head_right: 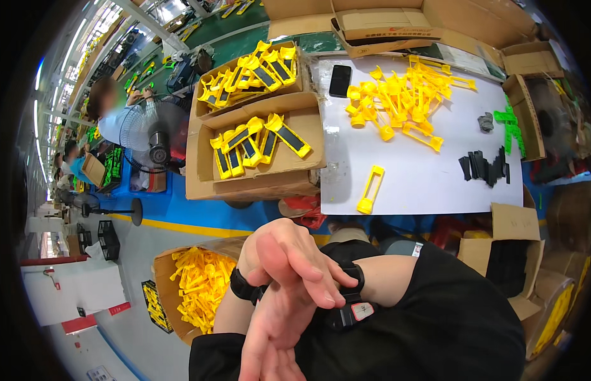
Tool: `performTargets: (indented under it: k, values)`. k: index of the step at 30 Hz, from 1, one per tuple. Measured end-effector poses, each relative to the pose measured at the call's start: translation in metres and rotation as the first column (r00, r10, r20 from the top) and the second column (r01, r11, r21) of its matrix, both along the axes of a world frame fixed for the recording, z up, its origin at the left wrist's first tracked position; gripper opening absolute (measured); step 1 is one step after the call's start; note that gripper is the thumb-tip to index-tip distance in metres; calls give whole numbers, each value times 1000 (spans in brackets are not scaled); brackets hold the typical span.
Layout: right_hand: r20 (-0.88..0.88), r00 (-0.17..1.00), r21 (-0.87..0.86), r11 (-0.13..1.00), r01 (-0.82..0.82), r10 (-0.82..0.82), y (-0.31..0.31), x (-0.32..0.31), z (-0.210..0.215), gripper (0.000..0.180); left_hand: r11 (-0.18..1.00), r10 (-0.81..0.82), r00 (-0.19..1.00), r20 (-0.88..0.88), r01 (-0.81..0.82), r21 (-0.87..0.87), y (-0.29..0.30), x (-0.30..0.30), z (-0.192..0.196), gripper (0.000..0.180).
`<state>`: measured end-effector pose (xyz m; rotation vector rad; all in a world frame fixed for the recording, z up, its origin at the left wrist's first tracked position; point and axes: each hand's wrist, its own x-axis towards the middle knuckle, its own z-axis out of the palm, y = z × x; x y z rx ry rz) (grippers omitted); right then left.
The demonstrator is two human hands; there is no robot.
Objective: Manually assembling plastic toy components by fitting yellow housing pieces onto black internal parts at a factory workstation.
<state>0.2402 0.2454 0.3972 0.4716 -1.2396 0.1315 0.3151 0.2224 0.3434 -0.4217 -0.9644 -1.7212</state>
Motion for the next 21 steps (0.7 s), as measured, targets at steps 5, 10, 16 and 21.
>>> performTargets:
  k: [5,10,16,21]
  values:
    - [220,959,-223,967,-127,176,-7,23,-12,105,975,-8,1000,27,2,223,0,8,18,54]
    - [258,941,-289,947,-142,220,-11,24,-22,115,964,31,996,82,-52,262,-1,12,14,49]
    - [202,965,-327,940,-91,164,-21,20,-30,137,916,396,918,-19,-394,73,-3,0,12,47]
    - [-202,979,-447,887,-113,23,-62,-2,-51,117,887,401,911,95,-412,210,-17,-8,0,39]
